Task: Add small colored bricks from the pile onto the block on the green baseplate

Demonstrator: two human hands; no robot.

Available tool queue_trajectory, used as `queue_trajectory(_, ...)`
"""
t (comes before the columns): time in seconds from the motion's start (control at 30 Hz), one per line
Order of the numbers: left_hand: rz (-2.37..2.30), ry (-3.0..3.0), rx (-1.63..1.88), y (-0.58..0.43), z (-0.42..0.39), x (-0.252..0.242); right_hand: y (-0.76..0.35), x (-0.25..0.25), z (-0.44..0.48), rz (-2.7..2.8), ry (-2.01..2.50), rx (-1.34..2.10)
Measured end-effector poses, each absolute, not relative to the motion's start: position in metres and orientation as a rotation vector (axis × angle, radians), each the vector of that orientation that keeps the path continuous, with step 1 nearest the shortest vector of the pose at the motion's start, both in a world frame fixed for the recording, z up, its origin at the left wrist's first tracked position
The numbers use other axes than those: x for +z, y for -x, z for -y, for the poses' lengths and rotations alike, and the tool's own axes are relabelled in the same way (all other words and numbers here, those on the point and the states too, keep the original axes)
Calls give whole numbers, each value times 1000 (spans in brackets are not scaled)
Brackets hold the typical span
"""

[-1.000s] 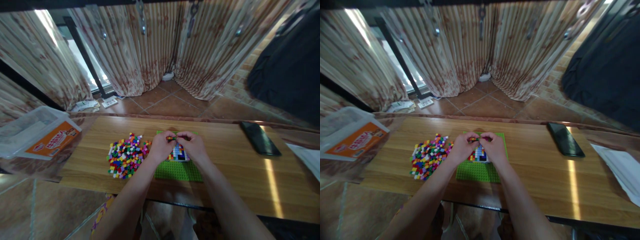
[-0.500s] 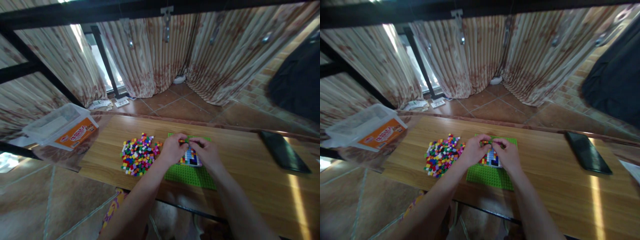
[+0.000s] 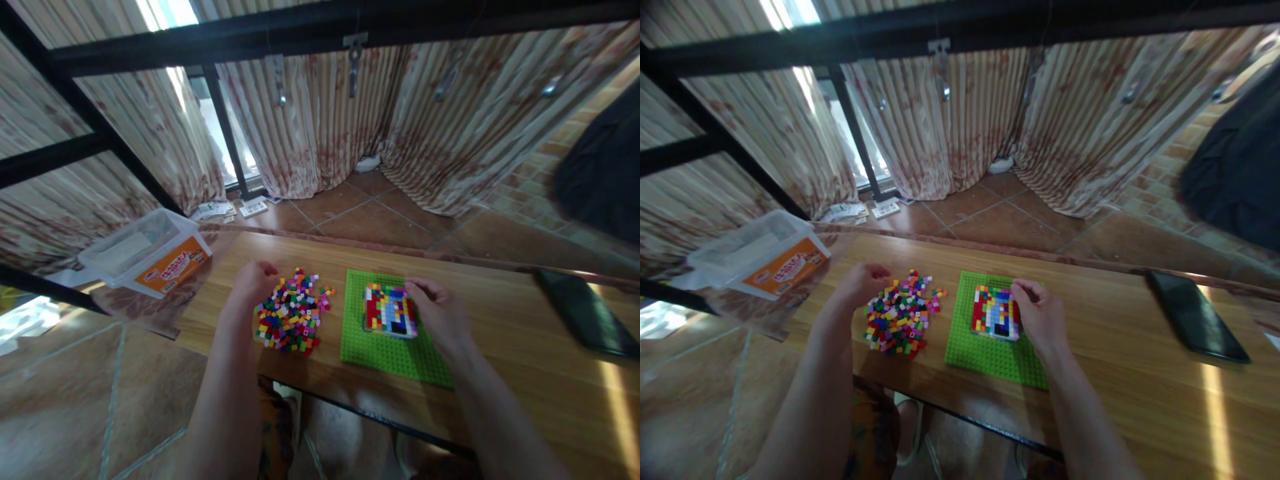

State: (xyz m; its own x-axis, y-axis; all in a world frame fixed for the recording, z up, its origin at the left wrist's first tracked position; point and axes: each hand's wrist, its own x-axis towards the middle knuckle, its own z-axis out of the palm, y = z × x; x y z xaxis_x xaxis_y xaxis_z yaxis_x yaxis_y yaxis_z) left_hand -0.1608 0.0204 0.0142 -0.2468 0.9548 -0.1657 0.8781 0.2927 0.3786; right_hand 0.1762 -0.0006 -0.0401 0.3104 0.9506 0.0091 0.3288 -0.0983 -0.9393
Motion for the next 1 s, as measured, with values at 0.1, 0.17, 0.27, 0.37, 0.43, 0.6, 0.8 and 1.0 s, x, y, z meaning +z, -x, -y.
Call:
queue_trajectory(0.1, -2197, -1666, 222, 164, -20, 12, -176, -41, 0, 1202, 1629, 801)
queue_trajectory(0.17, -2156, -1699, 162, 163, -21, 12, -176, -42, 0, 1236, 1633, 781)
queue_trajectory(0.27, -2113, -1727, 102, 162, -22, 11, -177, -43, 0, 1298, 1662, 753)
queue_trajectory(0.37, -2120, -1719, 101, 159, -23, 10, -178, -42, 0, 1344, 1691, 735)
queue_trajectory(0.43, -2146, -1718, 92, 156, -24, 9, -178, -40, 1, 1359, 1699, 715)
queue_trajectory(0.6, -2206, -1698, 40, 146, -29, 9, -176, -38, 1, 1379, 1703, 695)
queue_trajectory(0.8, -2216, -1695, 32, 146, -30, 6, -174, -34, 2, 1381, 1707, 656)
queue_trajectory(1.0, -2199, -1693, 55, 146, -30, 4, -174, -32, 3, 1403, 1716, 658)
